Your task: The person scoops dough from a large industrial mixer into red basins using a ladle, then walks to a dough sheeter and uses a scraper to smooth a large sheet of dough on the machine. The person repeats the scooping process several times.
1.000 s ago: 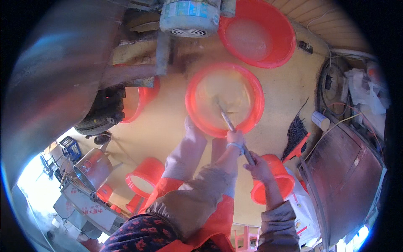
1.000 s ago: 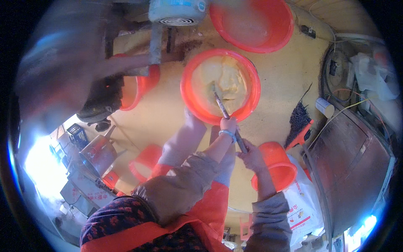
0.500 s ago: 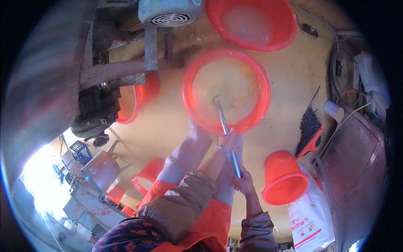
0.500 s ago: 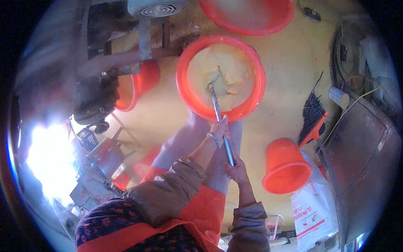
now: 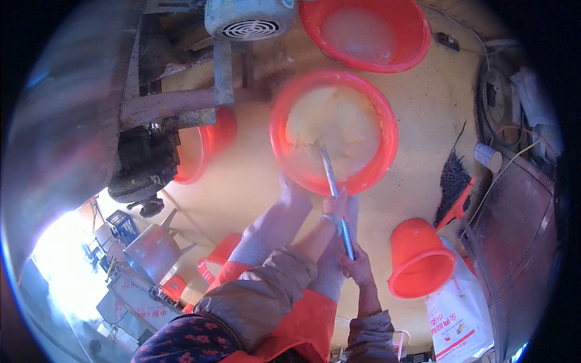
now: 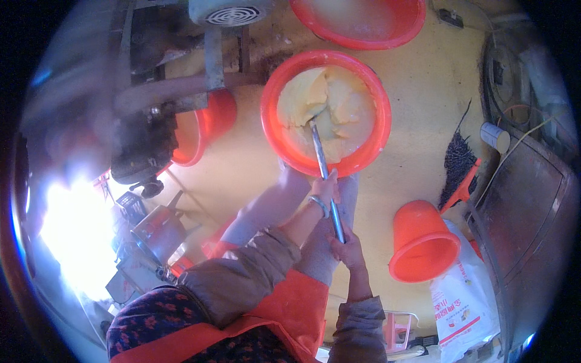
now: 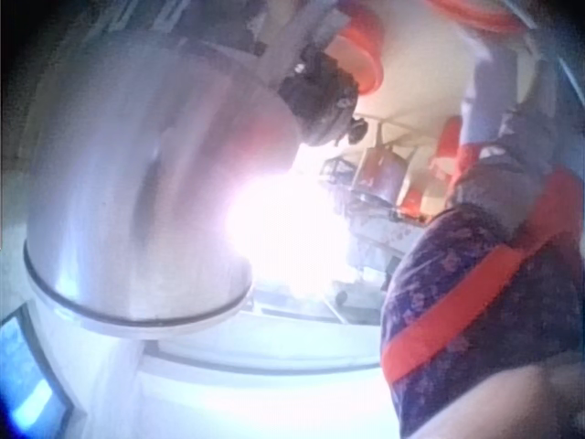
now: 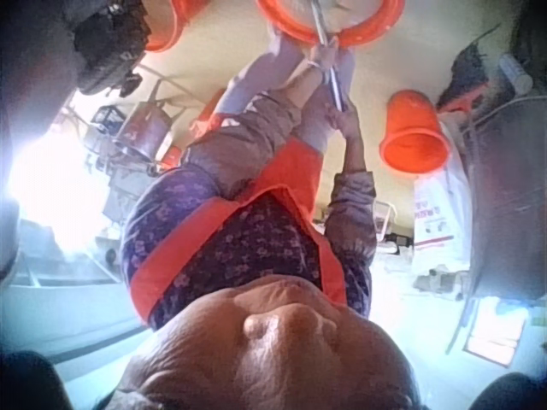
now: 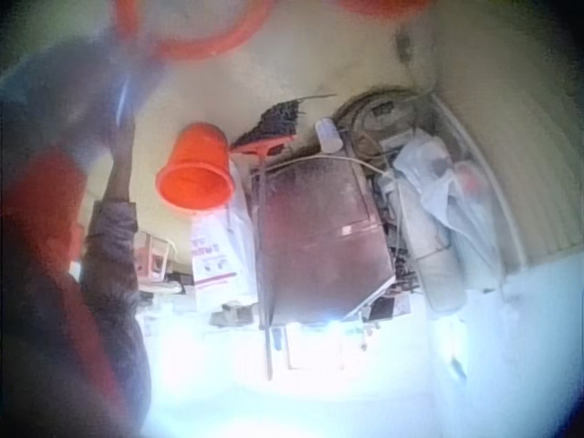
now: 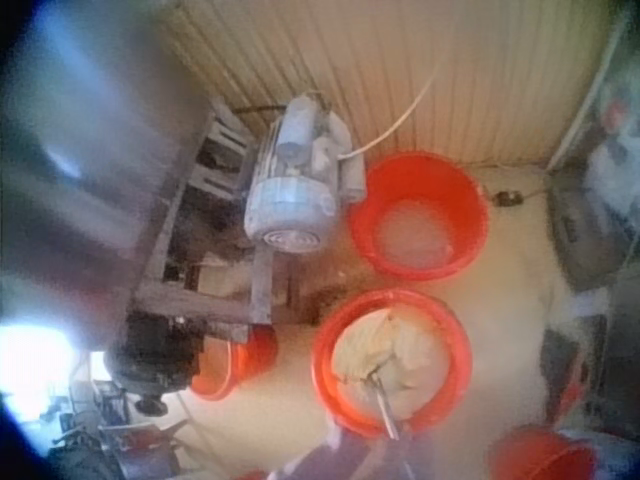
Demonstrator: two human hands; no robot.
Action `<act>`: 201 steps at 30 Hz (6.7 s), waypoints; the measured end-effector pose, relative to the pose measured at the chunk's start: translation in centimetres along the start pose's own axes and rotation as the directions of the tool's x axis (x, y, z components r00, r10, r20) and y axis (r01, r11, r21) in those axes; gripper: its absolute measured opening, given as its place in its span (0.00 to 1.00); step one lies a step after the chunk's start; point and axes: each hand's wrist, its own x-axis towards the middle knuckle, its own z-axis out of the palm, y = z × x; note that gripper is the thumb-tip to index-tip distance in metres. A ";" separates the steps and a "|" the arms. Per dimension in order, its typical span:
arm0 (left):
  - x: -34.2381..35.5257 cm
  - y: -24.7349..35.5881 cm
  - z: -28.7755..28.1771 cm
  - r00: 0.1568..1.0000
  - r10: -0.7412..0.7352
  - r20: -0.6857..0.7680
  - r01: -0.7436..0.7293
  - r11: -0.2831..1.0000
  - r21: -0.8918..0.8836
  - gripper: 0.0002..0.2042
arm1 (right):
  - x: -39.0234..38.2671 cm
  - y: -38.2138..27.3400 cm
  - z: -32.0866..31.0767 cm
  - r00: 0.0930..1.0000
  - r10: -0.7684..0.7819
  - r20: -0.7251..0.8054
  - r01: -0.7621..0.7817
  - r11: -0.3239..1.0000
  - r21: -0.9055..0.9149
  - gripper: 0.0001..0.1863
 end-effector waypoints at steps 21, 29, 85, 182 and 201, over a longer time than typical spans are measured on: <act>-28.5 -0.5 -3.3 0.974 0.010 0.228 -0.044 0.989 0.145 0.19 | -27.2 3.3 9.8 0.961 -0.202 -0.190 0.208 0.978 0.017 0.31; -44.2 2.2 -4.8 0.851 0.003 0.526 0.060 0.993 -0.103 0.18 | -43.1 0.0 14.1 0.942 -0.266 -0.204 0.269 0.963 -0.010 0.31; -68.7 40.0 -19.2 0.233 0.653 0.721 -0.216 0.757 -0.616 0.18 | -53.5 -22.4 46.7 0.394 -0.875 -0.280 0.672 0.482 -0.561 0.32; -3.3 -2.9 0.8 0.998 -0.027 -0.060 0.038 0.978 0.204 0.17 | -0.6 3.9 -3.5 0.960 -0.251 -0.126 0.083 0.682 -0.726 0.12; -7.7 -3.3 -5.5 0.995 0.085 0.055 -0.101 0.874 0.476 0.16 | -4.6 10.7 7.4 0.912 -0.208 -0.353 0.083 0.937 -0.338 0.08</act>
